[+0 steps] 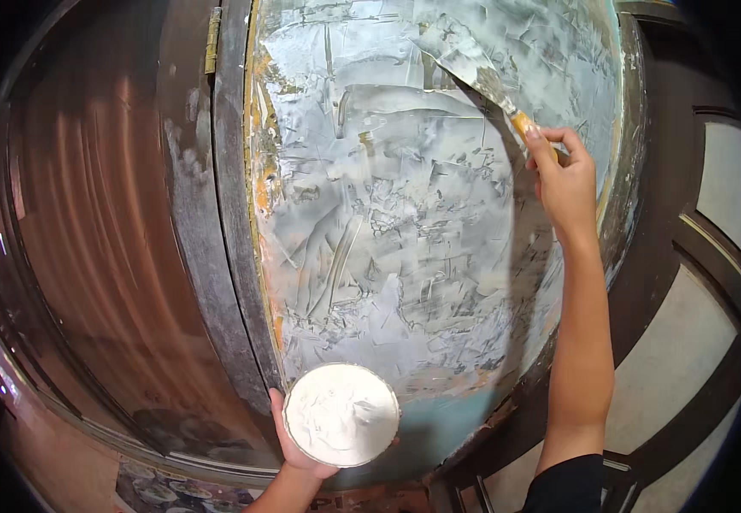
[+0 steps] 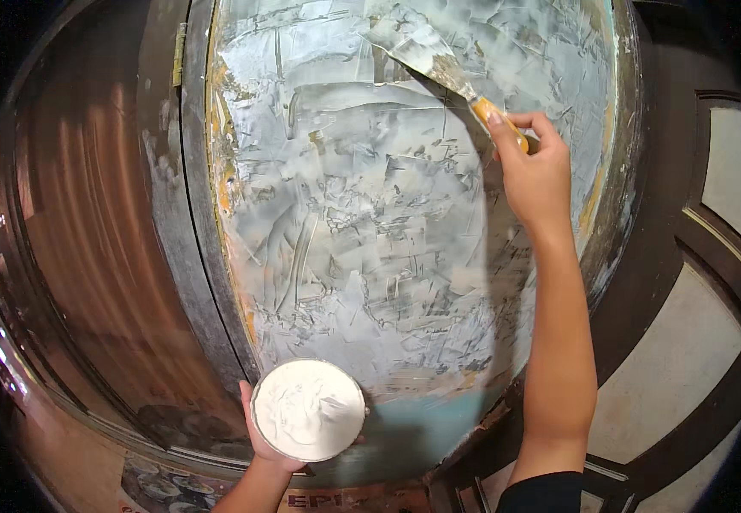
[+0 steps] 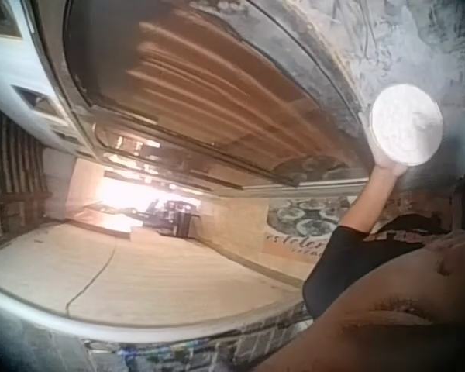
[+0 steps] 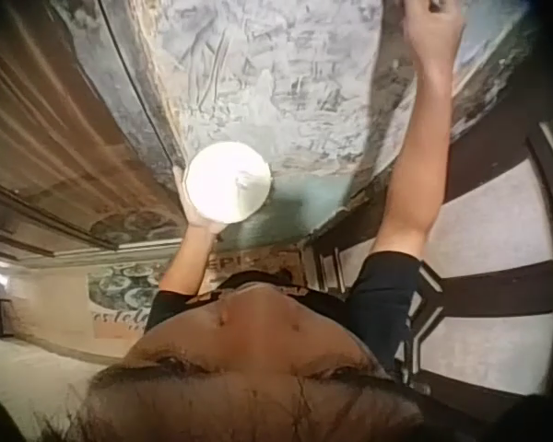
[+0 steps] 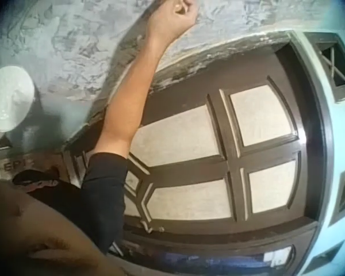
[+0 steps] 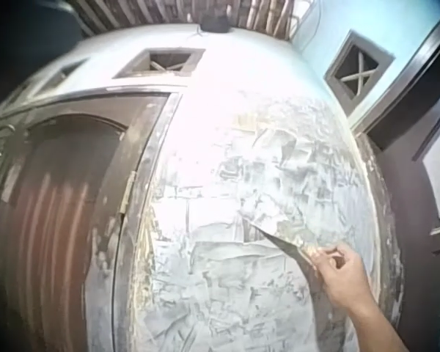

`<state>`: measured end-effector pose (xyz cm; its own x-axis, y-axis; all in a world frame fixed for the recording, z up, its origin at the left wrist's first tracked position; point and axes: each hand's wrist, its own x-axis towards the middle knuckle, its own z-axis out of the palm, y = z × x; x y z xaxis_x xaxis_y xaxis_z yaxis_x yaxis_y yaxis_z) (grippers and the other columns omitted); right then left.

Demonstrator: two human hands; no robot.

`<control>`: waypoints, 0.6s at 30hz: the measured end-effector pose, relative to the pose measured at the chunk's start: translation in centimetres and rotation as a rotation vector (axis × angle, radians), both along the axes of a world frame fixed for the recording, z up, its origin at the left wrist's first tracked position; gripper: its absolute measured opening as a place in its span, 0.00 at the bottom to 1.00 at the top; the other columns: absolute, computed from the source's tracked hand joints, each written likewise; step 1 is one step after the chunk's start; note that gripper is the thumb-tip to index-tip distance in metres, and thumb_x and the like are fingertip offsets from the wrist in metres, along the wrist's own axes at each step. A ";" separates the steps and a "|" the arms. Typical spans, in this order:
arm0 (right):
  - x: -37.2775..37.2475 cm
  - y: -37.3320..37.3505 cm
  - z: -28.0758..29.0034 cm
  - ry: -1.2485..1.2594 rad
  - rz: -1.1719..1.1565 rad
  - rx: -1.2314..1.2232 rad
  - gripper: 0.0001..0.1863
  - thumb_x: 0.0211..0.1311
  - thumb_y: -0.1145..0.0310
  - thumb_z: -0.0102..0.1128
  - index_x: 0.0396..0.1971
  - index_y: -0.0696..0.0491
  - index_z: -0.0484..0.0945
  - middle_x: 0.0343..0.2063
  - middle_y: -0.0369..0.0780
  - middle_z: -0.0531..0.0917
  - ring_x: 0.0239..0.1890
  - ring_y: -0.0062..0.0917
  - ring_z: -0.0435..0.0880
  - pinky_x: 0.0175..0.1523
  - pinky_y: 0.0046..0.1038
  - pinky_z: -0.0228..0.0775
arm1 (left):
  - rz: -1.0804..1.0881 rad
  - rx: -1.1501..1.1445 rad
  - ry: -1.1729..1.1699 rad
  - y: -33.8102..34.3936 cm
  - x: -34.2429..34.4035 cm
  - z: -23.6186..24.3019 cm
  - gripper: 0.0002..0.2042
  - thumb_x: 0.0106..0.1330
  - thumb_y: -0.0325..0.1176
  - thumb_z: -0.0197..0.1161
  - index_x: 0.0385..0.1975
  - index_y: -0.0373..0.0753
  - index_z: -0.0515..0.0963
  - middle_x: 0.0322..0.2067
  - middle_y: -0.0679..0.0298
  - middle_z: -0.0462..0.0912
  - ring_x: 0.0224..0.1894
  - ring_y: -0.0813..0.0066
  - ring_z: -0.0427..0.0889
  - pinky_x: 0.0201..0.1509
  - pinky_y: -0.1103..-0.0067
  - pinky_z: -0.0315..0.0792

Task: Apply plaster to a wall using a putty knife and a bowl of compound.

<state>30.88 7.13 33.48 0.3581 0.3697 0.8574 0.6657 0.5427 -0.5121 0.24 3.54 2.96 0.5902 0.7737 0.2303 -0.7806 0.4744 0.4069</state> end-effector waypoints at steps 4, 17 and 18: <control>-0.3 -0.6 -1.0 0.087 0.215 -0.111 0.10 0.77 0.62 0.58 0.46 0.53 0.76 0.27 0.33 0.78 0.22 0.11 0.69 0.27 0.19 0.62 | 0.027 0.030 0.016 -0.1 -0.4 -0.2 0.55 0.59 0.85 0.32 0.78 0.46 0.54 0.76 0.48 0.58 0.73 0.33 0.60 0.69 0.30 0.55; -3.4 1.8 0.3 -0.573 -0.243 0.415 0.18 0.72 0.74 0.58 0.60 0.47 0.81 0.30 0.46 0.79 0.30 0.33 0.78 0.41 0.33 0.73 | 0.147 -0.071 0.027 -0.1 -0.7 -2.1 0.53 0.62 0.83 0.35 0.77 0.44 0.56 0.75 0.49 0.59 0.72 0.32 0.62 0.67 0.29 0.57; -3.7 1.6 -0.1 -0.622 -0.337 0.377 0.20 0.71 0.74 0.61 0.61 0.47 0.81 0.29 0.46 0.78 0.30 0.35 0.78 0.41 0.34 0.73 | 0.149 -0.073 0.025 -0.4 -0.8 -1.7 0.53 0.62 0.83 0.35 0.77 0.44 0.56 0.75 0.49 0.59 0.72 0.32 0.62 0.67 0.29 0.57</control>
